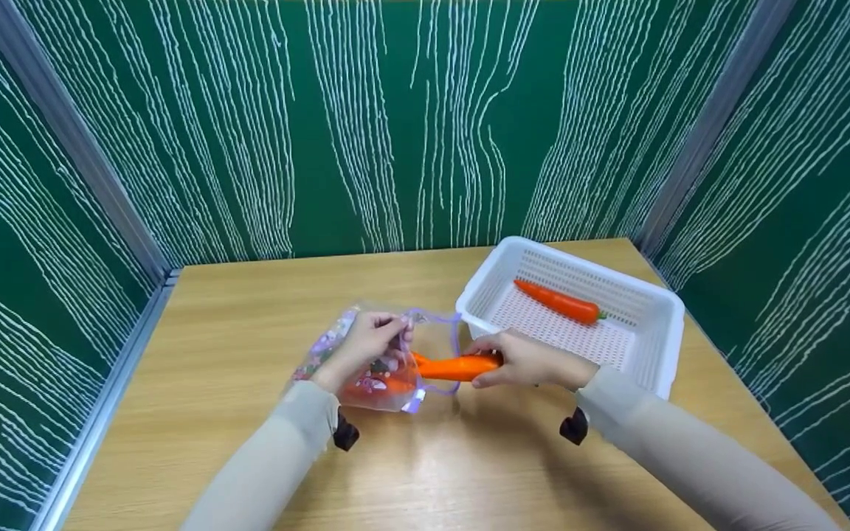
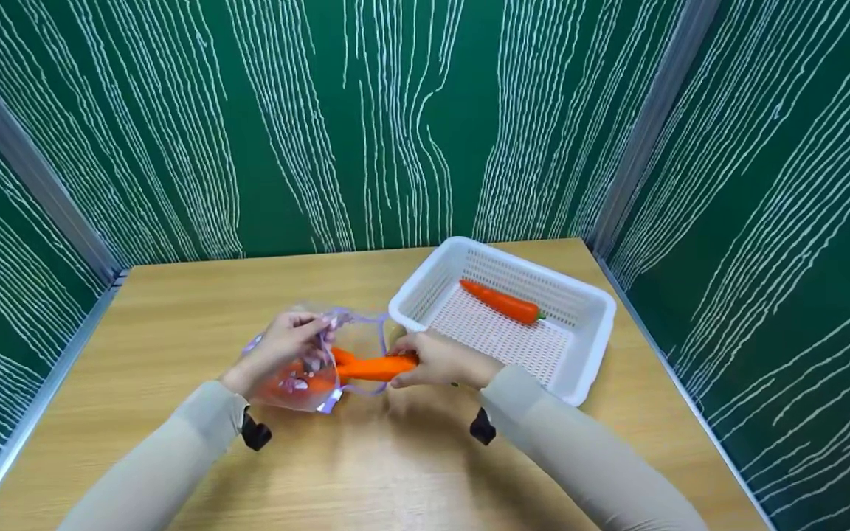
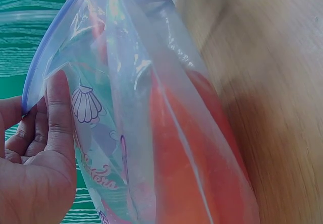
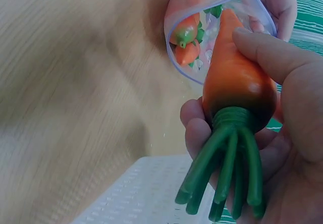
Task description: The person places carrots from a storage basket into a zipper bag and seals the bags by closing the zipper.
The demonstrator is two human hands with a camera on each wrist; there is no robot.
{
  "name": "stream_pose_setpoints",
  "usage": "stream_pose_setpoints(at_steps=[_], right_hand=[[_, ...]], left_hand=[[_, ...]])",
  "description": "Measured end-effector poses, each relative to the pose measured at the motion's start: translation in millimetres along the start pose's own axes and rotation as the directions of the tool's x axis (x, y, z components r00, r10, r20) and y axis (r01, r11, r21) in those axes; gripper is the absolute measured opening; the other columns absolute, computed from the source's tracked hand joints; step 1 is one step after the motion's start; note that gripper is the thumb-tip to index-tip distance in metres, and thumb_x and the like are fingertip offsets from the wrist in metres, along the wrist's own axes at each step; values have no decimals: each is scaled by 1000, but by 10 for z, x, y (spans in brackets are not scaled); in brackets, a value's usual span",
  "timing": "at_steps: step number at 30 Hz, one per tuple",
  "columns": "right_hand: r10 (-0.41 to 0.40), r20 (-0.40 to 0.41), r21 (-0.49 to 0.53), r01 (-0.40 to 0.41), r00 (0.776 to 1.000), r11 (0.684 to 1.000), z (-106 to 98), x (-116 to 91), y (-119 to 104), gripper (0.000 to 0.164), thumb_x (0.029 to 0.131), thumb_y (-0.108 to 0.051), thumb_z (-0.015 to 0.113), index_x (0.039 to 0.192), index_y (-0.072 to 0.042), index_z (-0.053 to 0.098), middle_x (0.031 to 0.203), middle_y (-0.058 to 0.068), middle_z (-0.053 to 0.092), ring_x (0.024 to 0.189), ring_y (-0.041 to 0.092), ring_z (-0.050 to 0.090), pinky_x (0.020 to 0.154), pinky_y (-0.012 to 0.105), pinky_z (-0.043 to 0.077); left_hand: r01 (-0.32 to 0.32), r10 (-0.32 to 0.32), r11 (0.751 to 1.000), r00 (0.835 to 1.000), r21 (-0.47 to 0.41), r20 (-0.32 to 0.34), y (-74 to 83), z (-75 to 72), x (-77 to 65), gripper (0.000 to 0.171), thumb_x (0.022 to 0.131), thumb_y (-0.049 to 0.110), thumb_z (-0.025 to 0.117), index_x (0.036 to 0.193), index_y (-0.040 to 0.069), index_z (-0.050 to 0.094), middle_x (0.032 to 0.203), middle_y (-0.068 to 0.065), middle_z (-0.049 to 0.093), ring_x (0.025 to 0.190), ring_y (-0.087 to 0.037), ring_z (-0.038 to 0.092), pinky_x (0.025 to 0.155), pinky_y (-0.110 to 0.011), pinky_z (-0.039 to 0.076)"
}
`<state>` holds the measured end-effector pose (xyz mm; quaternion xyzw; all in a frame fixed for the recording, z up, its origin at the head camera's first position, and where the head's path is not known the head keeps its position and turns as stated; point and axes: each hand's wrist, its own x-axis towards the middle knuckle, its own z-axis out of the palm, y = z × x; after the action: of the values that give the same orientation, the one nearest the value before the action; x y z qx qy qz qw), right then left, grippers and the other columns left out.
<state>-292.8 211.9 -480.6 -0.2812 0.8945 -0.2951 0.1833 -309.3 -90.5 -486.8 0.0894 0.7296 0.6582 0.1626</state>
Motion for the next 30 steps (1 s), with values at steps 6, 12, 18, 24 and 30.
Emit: stream_pose_setpoints(at_steps=[6, 12, 18, 24, 30], right_hand=[[10, 0, 3, -10, 1000, 1000, 37, 33, -54, 47, 97, -37, 84, 138, -16, 71, 109, -4, 70, 96, 18, 63, 89, 35, 52], [-14, -14, 10, 15, 1000, 1000, 42, 71, -118, 45, 98, -37, 83, 135, -15, 69, 111, -3, 69, 97, 18, 62, 88, 33, 52], [-72, 0, 1, 72, 997, 997, 42, 123, -145, 37, 100, -37, 81, 129, -17, 72, 108, -3, 70, 95, 17, 62, 85, 30, 51], [-51, 32, 22, 51, 998, 998, 64, 146, -147, 34, 100, -41, 81, 127, -22, 74, 109, -4, 72, 90, 17, 64, 78, 30, 55], [-4, 34, 54, 2, 999, 999, 85, 136, -165, 34, 100, -39, 80, 128, -23, 69, 106, -1, 70, 84, 19, 65, 73, 31, 57]], left_hand=[[6, -6, 1000, 1000, 8, 2, -15, -3, -5, 28, 115, 25, 58, 103, 6, 75, 87, -6, 69, 70, -17, 69, 66, -24, 62], [2, -2, 1000, 1000, 4, 5, -17, -3, -6, 28, 115, 26, 58, 102, 6, 74, 88, -8, 70, 70, -18, 70, 65, -24, 62], [11, -11, 1000, 1000, 0, 0, 6, 2, -3, 29, 114, 26, 59, 101, 6, 75, 87, -8, 70, 71, -17, 70, 65, -24, 62], [14, -14, 1000, 1000, 10, -11, 9, 2, -2, 29, 114, 27, 60, 103, 6, 75, 90, -8, 70, 71, -16, 67, 65, -22, 61], [10, -9, 1000, 1000, 21, -9, 6, 3, -9, 29, 114, 27, 59, 103, 6, 75, 88, -6, 69, 71, -17, 68, 65, -22, 61]])
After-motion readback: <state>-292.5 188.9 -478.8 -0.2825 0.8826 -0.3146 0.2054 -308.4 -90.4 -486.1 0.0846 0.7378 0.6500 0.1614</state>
